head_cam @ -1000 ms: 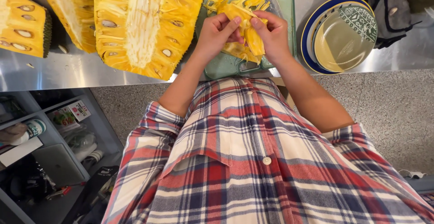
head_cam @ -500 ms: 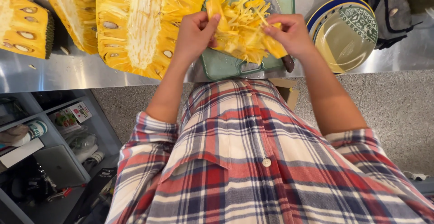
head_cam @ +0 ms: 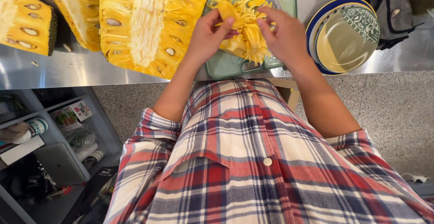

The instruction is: Peeling and separating the edible pods of a jackfruit from the fibrous core.

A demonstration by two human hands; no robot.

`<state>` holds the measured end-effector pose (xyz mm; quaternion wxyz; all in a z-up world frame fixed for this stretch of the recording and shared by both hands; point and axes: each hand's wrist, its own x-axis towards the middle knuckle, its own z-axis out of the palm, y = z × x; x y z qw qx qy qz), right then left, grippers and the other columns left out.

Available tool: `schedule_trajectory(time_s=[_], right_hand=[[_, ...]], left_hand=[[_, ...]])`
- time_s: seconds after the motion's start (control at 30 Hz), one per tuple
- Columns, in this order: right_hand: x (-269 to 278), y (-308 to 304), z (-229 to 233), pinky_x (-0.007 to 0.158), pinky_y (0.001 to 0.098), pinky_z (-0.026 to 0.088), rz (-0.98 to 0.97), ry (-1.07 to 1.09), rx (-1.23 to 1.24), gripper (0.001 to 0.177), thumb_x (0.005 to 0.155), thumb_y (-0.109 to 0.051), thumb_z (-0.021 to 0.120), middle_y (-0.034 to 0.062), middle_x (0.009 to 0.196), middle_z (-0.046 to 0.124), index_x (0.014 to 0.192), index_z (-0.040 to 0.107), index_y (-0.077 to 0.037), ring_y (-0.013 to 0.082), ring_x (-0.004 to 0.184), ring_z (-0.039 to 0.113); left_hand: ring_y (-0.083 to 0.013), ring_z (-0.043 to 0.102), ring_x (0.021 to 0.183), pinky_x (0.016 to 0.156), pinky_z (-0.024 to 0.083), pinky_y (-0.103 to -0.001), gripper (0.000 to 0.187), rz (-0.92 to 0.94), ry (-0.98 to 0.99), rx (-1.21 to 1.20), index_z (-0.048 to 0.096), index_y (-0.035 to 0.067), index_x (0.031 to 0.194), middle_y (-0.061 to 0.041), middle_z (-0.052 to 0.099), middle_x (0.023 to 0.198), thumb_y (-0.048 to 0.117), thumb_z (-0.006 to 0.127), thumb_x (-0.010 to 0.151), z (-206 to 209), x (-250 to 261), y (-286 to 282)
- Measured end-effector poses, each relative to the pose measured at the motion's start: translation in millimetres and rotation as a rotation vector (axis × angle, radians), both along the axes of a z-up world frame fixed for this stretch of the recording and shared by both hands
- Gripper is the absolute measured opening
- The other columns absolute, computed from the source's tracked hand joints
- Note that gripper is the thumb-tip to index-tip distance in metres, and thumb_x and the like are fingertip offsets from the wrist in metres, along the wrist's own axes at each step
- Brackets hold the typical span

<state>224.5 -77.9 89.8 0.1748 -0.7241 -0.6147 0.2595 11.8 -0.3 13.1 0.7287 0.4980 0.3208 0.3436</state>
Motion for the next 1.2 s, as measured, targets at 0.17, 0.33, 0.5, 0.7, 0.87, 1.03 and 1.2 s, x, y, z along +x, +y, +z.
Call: schedule_trajectory(time_s=[0.17,0.33,0.5,0.7,0.87,1.03,1.2], right_hand=[[4,3,12,0.078,0.0275,0.056,0.040,0.285,0.157,0.037,0.104,-0.016,0.073,0.0107,0.114,0.070,0.140,0.065,-0.014,0.0147,0.087,0.066],[5,3,-22,0.080,0.0261,0.059,0.238,0.430,0.269,0.039,0.104,0.000,0.072,0.0082,0.122,0.071,0.141,0.065,-0.008,0.0139,0.096,0.069],[17,3,-48,0.080,0.0318,0.065,0.009,1.016,0.125,0.027,0.109,-0.009,0.064,0.0057,0.123,0.067,0.134,0.053,-0.004,0.0132,0.104,0.070],[29,-2,-35,0.085,0.0365,0.066,-0.214,1.146,0.231,0.028,0.109,-0.008,0.065,0.0095,0.121,0.069,0.135,0.054,-0.004,0.0194,0.101,0.073],[30,-5,-30,0.086,0.0357,0.065,-0.219,1.244,0.253,0.031,0.106,-0.007,0.067,0.0090,0.123,0.068,0.133,0.052,-0.005,0.0220,0.102,0.074],[33,-8,-41,0.087,0.0336,0.065,-0.184,1.171,0.238,0.032,0.107,-0.008,0.066,0.0069,0.128,0.068,0.137,0.055,-0.004,0.0192,0.104,0.073],[50,-4,-53,0.087,0.0311,0.064,-0.327,1.390,0.260,0.032,0.108,-0.012,0.068,0.0081,0.119,0.071,0.137,0.059,-0.004,0.0190,0.102,0.074]], left_hand=[[-0.0224,0.078,0.093,0.080,0.062,-0.030,0.029,-0.056,0.201,0.400,0.062,-0.002,0.130,-0.013,0.075,0.105,0.010,0.064,0.104,24,7,-10],[-0.0377,0.071,0.083,0.072,0.053,-0.041,0.040,-0.128,0.447,0.628,0.056,-0.002,0.138,-0.022,0.071,0.093,0.003,0.063,0.099,55,13,-14],[-0.0319,0.076,0.086,0.074,0.061,-0.035,0.026,0.015,0.327,0.690,0.066,0.003,0.126,-0.017,0.075,0.104,0.002,0.062,0.101,43,17,-8],[-0.0260,0.081,0.085,0.073,0.061,-0.033,0.018,0.029,0.481,0.554,0.069,0.004,0.115,-0.014,0.077,0.102,0.002,0.059,0.099,18,13,-2],[-0.0296,0.075,0.088,0.072,0.062,-0.031,0.033,0.095,0.334,0.699,0.063,-0.002,0.126,-0.021,0.069,0.118,0.002,0.067,0.094,50,18,-9],[-0.0238,0.076,0.077,0.070,0.061,-0.030,0.015,0.010,0.318,0.749,0.073,0.000,0.113,-0.015,0.077,0.100,0.005,0.072,0.098,43,20,-6],[-0.0159,0.079,0.086,0.074,0.064,-0.027,0.021,0.064,0.137,0.608,0.074,0.000,0.117,-0.010,0.078,0.097,-0.003,0.066,0.098,27,13,-4]])
